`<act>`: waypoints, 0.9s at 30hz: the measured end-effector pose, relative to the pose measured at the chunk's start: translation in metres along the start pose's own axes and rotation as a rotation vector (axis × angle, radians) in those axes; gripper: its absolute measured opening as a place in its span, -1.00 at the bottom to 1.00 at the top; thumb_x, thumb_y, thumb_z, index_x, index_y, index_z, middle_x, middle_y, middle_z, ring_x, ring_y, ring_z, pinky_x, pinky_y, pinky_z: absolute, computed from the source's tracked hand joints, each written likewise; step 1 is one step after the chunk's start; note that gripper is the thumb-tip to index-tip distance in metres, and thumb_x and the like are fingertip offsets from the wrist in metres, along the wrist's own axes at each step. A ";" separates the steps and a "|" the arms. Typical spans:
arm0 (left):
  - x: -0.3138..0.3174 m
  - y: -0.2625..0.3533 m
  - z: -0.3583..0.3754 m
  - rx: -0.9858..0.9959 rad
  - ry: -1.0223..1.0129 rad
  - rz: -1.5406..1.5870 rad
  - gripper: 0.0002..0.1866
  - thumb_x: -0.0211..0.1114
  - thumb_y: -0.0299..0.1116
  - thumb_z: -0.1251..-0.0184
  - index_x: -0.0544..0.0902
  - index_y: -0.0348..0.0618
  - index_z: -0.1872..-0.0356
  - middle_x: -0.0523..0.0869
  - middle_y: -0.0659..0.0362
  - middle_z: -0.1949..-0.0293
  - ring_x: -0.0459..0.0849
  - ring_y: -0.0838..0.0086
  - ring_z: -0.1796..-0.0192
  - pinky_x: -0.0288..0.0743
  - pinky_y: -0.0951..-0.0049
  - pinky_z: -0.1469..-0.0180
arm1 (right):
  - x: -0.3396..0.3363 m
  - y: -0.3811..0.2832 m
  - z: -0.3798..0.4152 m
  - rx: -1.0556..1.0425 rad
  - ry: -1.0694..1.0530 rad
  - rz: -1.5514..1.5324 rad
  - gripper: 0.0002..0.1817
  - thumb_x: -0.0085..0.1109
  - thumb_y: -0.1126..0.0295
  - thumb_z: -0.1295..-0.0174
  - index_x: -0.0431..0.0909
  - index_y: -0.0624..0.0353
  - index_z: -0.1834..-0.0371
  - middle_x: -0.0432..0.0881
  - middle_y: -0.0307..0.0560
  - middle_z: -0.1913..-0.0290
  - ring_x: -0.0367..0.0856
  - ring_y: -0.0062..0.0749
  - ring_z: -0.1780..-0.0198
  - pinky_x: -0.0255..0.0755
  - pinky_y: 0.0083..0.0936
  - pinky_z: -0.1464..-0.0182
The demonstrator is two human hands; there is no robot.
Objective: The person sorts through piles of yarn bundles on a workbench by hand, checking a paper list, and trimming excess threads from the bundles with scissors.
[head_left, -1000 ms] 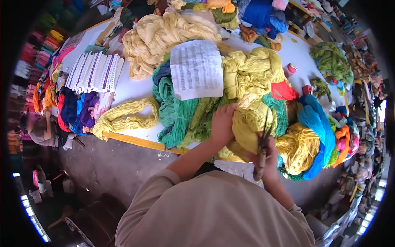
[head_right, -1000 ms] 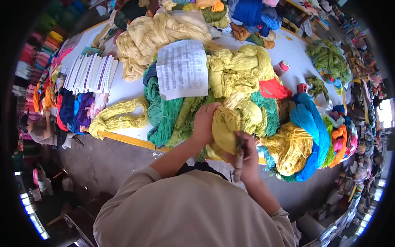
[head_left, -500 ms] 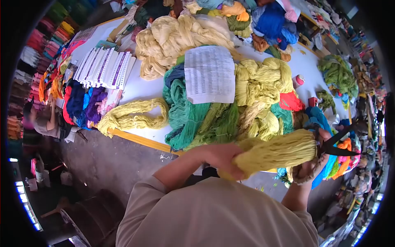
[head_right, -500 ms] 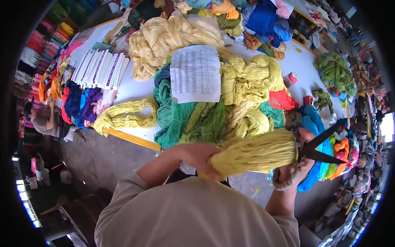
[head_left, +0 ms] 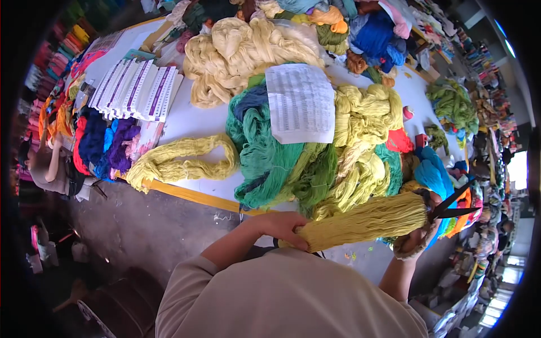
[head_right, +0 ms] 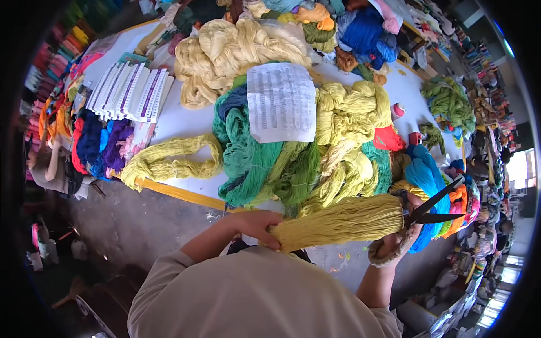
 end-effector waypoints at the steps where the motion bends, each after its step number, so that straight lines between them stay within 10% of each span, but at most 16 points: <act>1: -0.004 0.000 0.005 -0.011 0.029 -0.026 -0.44 0.52 0.00 -0.11 0.70 -0.29 0.05 0.75 0.21 0.30 0.64 0.56 0.25 0.48 0.44 0.24 | 0.004 0.002 0.000 -0.001 0.001 0.006 -0.56 0.05 0.22 -0.48 0.38 0.19 -0.33 0.56 -0.07 -0.16 0.59 -0.29 -0.17 0.49 -0.39 -0.23; 5: -0.018 0.021 0.023 0.014 0.018 0.028 -0.48 0.52 -0.07 -0.17 0.69 -0.28 0.00 0.77 0.24 0.24 0.66 0.59 0.22 0.51 0.47 0.18 | 0.011 0.010 -0.006 0.120 0.061 -0.109 -0.58 -0.07 0.18 -0.55 0.39 0.20 -0.31 0.56 -0.07 -0.17 0.58 -0.30 -0.18 0.46 -0.38 -0.25; 10: -0.035 0.023 0.029 -0.124 0.031 0.219 -0.50 0.51 -0.21 -0.24 0.64 -0.26 -0.14 0.77 0.27 0.09 0.66 0.64 0.07 0.53 0.53 -0.01 | 0.007 0.025 -0.006 0.090 0.042 -0.020 -0.30 0.31 0.27 -0.27 0.29 0.24 -0.44 0.47 -0.05 -0.31 0.50 -0.20 -0.31 0.38 -0.28 -0.37; 14: -0.035 0.010 0.021 -0.105 0.038 0.246 -0.49 0.51 -0.18 -0.24 0.65 -0.25 -0.13 0.77 0.26 0.08 0.65 0.65 0.06 0.52 0.53 -0.02 | 0.008 0.029 -0.004 0.178 0.200 -0.009 -0.37 0.14 0.09 -0.39 0.35 0.24 -0.40 0.49 -0.02 -0.29 0.51 -0.25 -0.29 0.36 -0.32 -0.36; 17: -0.032 0.008 0.017 -0.092 0.078 0.255 -0.48 0.52 -0.17 -0.24 0.65 -0.24 -0.14 0.77 0.25 0.09 0.67 0.63 0.06 0.53 0.51 -0.02 | 0.003 0.032 0.002 0.165 0.095 0.157 -0.31 0.22 0.53 -0.07 0.37 0.25 -0.38 0.51 -0.08 -0.26 0.49 -0.32 -0.29 0.33 -0.38 -0.35; 19: -0.039 0.012 0.026 -0.195 0.287 -0.138 -0.55 0.48 -0.21 -0.28 0.65 -0.25 -0.10 0.76 0.25 0.11 0.68 0.60 0.06 0.52 0.51 -0.05 | -0.003 0.031 0.009 0.218 0.119 0.180 -0.32 0.22 0.54 -0.06 0.38 0.25 -0.36 0.52 -0.11 -0.22 0.50 -0.35 -0.25 0.32 -0.40 -0.34; 22: -0.065 -0.040 0.054 0.318 0.906 0.343 -0.90 0.28 -0.45 -0.43 0.65 -0.21 0.12 0.73 0.25 0.19 0.64 0.55 0.17 0.53 0.48 0.00 | -0.019 0.031 0.028 0.171 0.049 0.274 -0.32 0.22 0.56 -0.04 0.39 0.23 -0.35 0.53 -0.14 -0.19 0.49 -0.37 -0.23 0.32 -0.41 -0.33; 25: -0.122 -0.108 0.112 0.039 1.689 -0.078 -0.84 0.26 -0.50 -0.42 0.64 -0.22 0.04 0.71 0.19 0.22 0.63 0.51 0.18 0.54 0.45 0.07 | -0.032 0.037 0.049 0.234 0.030 0.291 -0.31 0.22 0.61 -0.03 0.39 0.21 -0.35 0.53 -0.15 -0.19 0.50 -0.38 -0.24 0.32 -0.39 -0.33; 27: -0.152 -0.146 0.136 -0.176 1.790 -0.371 -0.57 0.40 -0.29 -0.34 0.57 -0.29 -0.13 0.66 0.04 0.00 0.62 0.32 -0.06 0.46 0.32 -0.19 | -0.045 0.044 0.069 0.320 0.065 0.325 -0.32 0.20 0.65 -0.03 0.40 0.20 -0.35 0.54 -0.15 -0.20 0.50 -0.38 -0.24 0.32 -0.38 -0.34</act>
Point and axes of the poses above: each hand's wrist, its own z-axis away from the middle knuckle, its own x-axis out of the palm, y = z × x, the point moved 3 cm from there along -z, towards the middle knuckle
